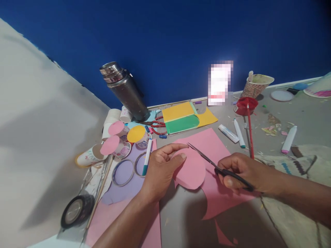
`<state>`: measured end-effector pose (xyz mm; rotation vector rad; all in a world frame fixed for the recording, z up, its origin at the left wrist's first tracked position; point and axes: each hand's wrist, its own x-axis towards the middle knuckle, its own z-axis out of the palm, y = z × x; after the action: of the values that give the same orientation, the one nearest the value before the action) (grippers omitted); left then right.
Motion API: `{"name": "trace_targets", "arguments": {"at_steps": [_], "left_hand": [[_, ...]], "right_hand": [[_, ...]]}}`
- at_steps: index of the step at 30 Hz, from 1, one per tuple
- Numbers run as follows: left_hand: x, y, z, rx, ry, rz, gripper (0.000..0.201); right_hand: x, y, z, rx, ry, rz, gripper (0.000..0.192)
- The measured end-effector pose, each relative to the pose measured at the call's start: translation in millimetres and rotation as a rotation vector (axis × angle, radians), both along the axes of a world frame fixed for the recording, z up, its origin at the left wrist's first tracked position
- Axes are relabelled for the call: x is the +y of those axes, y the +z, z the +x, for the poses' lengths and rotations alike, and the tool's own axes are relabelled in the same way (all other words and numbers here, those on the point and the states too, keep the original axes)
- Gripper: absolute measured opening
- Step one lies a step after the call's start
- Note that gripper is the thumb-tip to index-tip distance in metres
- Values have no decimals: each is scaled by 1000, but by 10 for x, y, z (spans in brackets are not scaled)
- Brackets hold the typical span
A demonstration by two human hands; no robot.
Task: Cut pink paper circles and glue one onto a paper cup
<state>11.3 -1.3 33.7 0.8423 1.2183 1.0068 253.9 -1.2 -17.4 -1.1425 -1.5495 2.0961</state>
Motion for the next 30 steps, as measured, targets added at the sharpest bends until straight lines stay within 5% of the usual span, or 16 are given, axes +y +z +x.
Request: {"name": "trace_targets", "arguments": {"at_steps": [30], "left_hand": [[-1,43,-71,105,-66,33,23]], "right_hand": [[5,198,-76,-88,-19,-66,45]]}}
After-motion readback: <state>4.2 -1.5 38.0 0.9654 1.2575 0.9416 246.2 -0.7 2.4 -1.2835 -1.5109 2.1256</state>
